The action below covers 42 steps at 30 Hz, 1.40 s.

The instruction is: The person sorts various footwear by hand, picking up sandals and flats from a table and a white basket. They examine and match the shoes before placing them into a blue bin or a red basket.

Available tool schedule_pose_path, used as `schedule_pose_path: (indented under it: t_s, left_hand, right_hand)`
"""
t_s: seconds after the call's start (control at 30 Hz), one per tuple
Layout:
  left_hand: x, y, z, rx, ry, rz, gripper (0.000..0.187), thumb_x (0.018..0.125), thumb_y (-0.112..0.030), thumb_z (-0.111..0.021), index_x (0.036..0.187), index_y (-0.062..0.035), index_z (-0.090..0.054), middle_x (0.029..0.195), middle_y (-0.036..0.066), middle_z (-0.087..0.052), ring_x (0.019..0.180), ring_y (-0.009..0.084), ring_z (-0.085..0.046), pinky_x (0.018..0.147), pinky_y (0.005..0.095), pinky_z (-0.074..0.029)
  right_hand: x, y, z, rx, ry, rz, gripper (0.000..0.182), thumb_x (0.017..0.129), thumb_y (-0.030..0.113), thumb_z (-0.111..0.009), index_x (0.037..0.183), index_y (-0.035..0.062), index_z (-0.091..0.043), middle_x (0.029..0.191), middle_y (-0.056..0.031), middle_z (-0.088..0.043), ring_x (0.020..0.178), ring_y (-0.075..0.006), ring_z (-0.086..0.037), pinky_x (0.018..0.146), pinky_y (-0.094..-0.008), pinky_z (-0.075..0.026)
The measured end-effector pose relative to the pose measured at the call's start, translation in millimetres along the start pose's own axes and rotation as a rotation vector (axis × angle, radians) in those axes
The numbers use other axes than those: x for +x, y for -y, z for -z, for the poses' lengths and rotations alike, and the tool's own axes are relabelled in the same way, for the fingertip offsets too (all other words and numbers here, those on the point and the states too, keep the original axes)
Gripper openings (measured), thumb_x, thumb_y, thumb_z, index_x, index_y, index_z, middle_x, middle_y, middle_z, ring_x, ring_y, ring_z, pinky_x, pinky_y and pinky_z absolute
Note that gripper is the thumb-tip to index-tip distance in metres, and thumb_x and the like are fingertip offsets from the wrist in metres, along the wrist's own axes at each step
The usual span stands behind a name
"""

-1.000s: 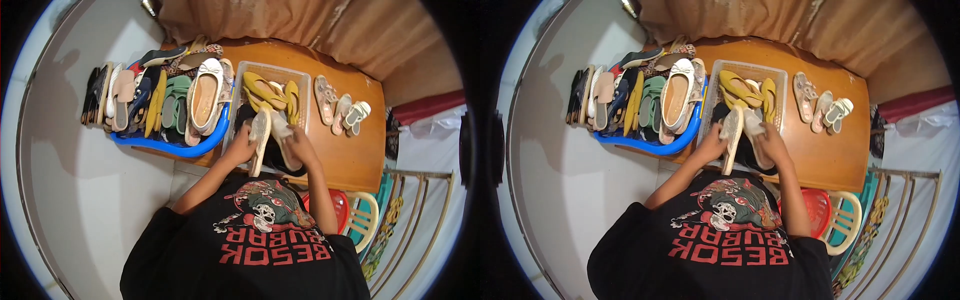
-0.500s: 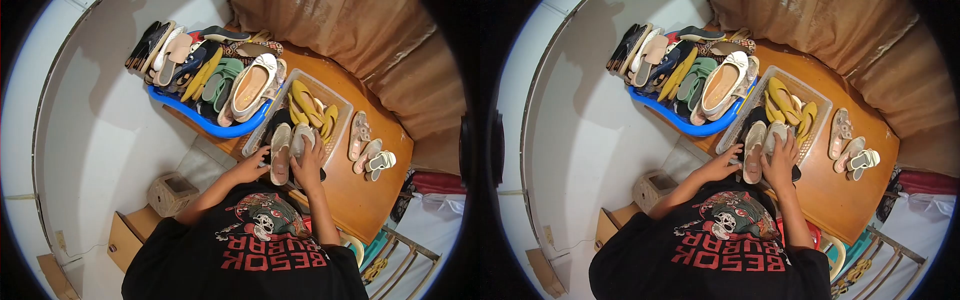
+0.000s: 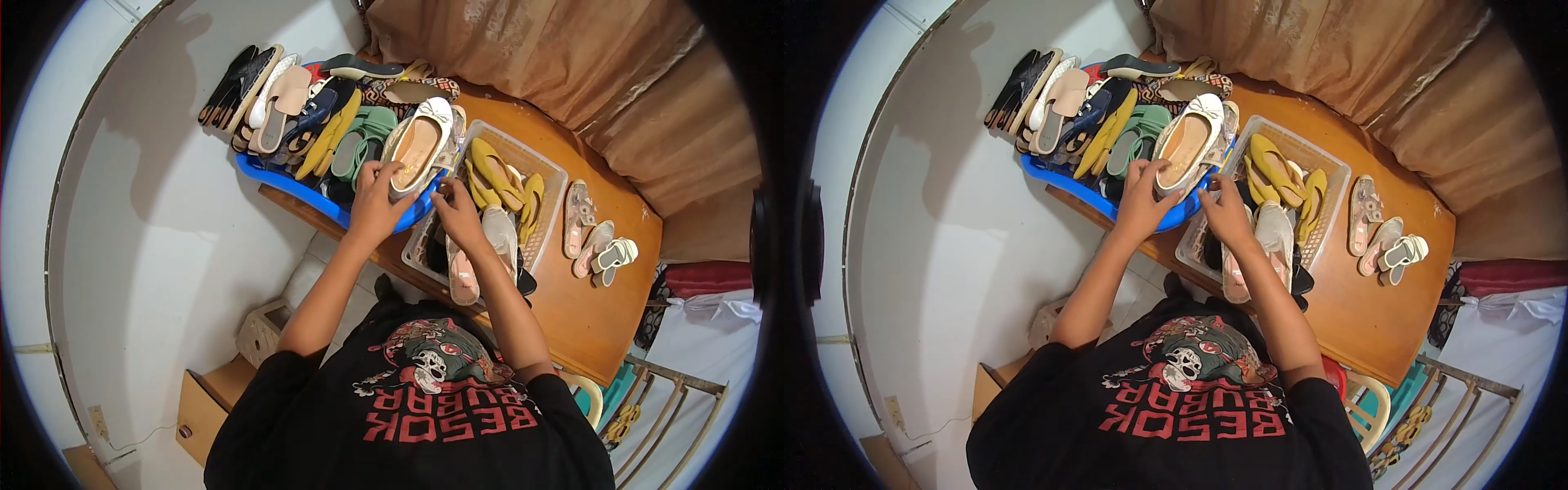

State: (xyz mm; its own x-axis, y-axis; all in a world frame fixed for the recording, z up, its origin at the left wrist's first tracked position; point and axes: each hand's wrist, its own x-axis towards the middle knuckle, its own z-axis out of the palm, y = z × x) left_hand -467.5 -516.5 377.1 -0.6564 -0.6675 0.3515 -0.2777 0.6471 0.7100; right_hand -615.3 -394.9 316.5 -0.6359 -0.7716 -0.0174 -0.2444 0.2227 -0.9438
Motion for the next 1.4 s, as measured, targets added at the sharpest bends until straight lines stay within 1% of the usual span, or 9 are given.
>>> schedule_pose_path:
  t_s: [0.1, 0.27, 0.47, 0.6, 0.8, 0.9, 1.2, 1.33, 1.4]
  left_hand:
    - [12.2, 8.1, 1.4, 0.128, 0.12, 0.0, 0.037, 0.07, -0.022, -0.086, 0.088, -0.0028, -0.059, 0.103, 0.014, -0.047, 0.097, 0.034, -0.055, 0.084, 0.041, -0.046]
    - [2.3, 28.9, 9.5, 0.017, 0.104, -0.085, 0.035, 0.071, -0.02, -0.085, 0.08, 0.0005, -0.058, 0.1, 0.015, -0.051, 0.093, 0.0324, -0.058, 0.079, 0.0404, -0.048]
    - [-12.9, 41.8, 37.7, -0.109, 0.102, -0.028, 0.032, 0.075, -0.017, -0.082, 0.088, 0.0018, -0.061, 0.114, 0.014, -0.055, 0.098, 0.0294, -0.062, 0.08, 0.0394, -0.051]
    - [-5.2, 53.3, 39.6, -0.098, 0.157, -0.189, 0.057, 0.078, -0.016, -0.079, 0.126, -0.0043, -0.052, 0.123, 0.017, -0.053, 0.103, 0.0326, -0.061, 0.089, 0.0393, -0.049]
    - [10.6, 94.0, 45.5, -0.437, 0.234, 0.109, 0.055, 0.089, -0.021, -0.068, 0.137, -0.0055, -0.045, 0.127, 0.018, -0.051, 0.116, 0.0375, -0.052, 0.096, 0.0465, -0.045]
    - [14.2, 139.6, 45.7, 0.278, 0.171, 0.064, 0.059, 0.089, -0.031, -0.067, 0.135, -0.0014, -0.045, 0.129, 0.02, -0.048, 0.124, 0.0415, -0.044, 0.1, 0.0545, -0.038]
    - [44.4, 128.3, 54.6, 0.273, 0.246, 0.211, 0.066, 0.082, -0.023, -0.073, 0.134, 0.0043, -0.042, 0.123, 0.032, -0.046, 0.112, 0.047, -0.054, 0.095, 0.0489, -0.047]
    - [31.9, 137.6, 56.1, 0.251, 0.23, 0.155, 0.054, 0.082, -0.018, -0.071, 0.128, 0.0013, -0.05, 0.124, 0.025, -0.045, 0.107, 0.045, -0.057, 0.091, 0.0479, -0.049]
    - [21.9, 146.5, 54.0, 0.222, 0.124, -0.063, 0.048, 0.084, -0.017, -0.068, 0.127, -0.0023, -0.052, 0.117, 0.019, -0.051, 0.1, 0.0411, -0.06, 0.087, 0.0469, -0.05]
  right_hand:
    - [27.4, -8.2, -16.4, -0.126, -0.121, 0.051, 0.044, 0.085, 0.023, -0.072, 0.112, -0.0063, -0.057, 0.103, -0.0206, -0.06, 0.091, -0.0305, -0.06, 0.08, -0.0375, -0.048]
    - [35.3, -16.9, -28.2, -0.075, -0.212, -0.098, 0.038, 0.08, 0.023, -0.077, 0.096, -0.0054, -0.057, 0.095, -0.0191, -0.059, 0.086, -0.03, -0.06, 0.08, -0.0393, -0.048]
    - [12.4, 16.7, -38.3, -0.156, -0.554, 0.071, 0.038, 0.08, 0.016, -0.073, 0.103, -0.0018, -0.048, 0.096, -0.0154, -0.048, 0.09, -0.0277, -0.049, 0.084, -0.0359, -0.042]
    - [13.9, 79.0, -54.6, -0.073, -0.651, 0.289, 0.03, 0.081, 0.007, -0.065, 0.105, -0.0021, -0.049, 0.099, -0.016, -0.049, 0.094, -0.0298, -0.05, 0.087, -0.0367, -0.041]
    - [46.8, 111.8, -93.3, -0.078, -0.128, 0.44, 0.022, 0.078, 0.004, -0.063, 0.1, 0.0017, -0.059, 0.095, -0.0176, -0.058, 0.094, -0.0351, -0.058, 0.086, -0.0431, -0.046]
    - [68.3, 111.9, -108.7, -0.471, -0.007, 0.515, 0.029, 0.077, 0.005, -0.063, 0.105, 0.0039, -0.061, 0.105, -0.0168, -0.062, 0.102, -0.0371, -0.058, 0.089, -0.0448, -0.046]
    - [126.2, 81.2, -143.3, -1.117, -0.015, 0.264, 0.037, 0.074, 0.015, -0.065, 0.11, 0.0071, -0.064, 0.109, -0.015, -0.067, 0.111, -0.0348, -0.056, 0.1, -0.0551, -0.033]
    - [123.4, 83.0, -145.0, -1.142, -0.04, 0.24, 0.027, 0.076, 0.015, -0.063, 0.102, 0.008, -0.068, 0.107, -0.0143, -0.068, 0.11, -0.0334, -0.057, 0.101, -0.0544, -0.03]
    - [125.2, 82.9, -142.9, -1.064, -0.042, 0.235, 0.026, 0.077, 0.015, -0.063, 0.101, 0.0075, -0.069, 0.106, -0.0144, -0.068, 0.109, -0.0337, -0.058, 0.1, -0.054, -0.031]
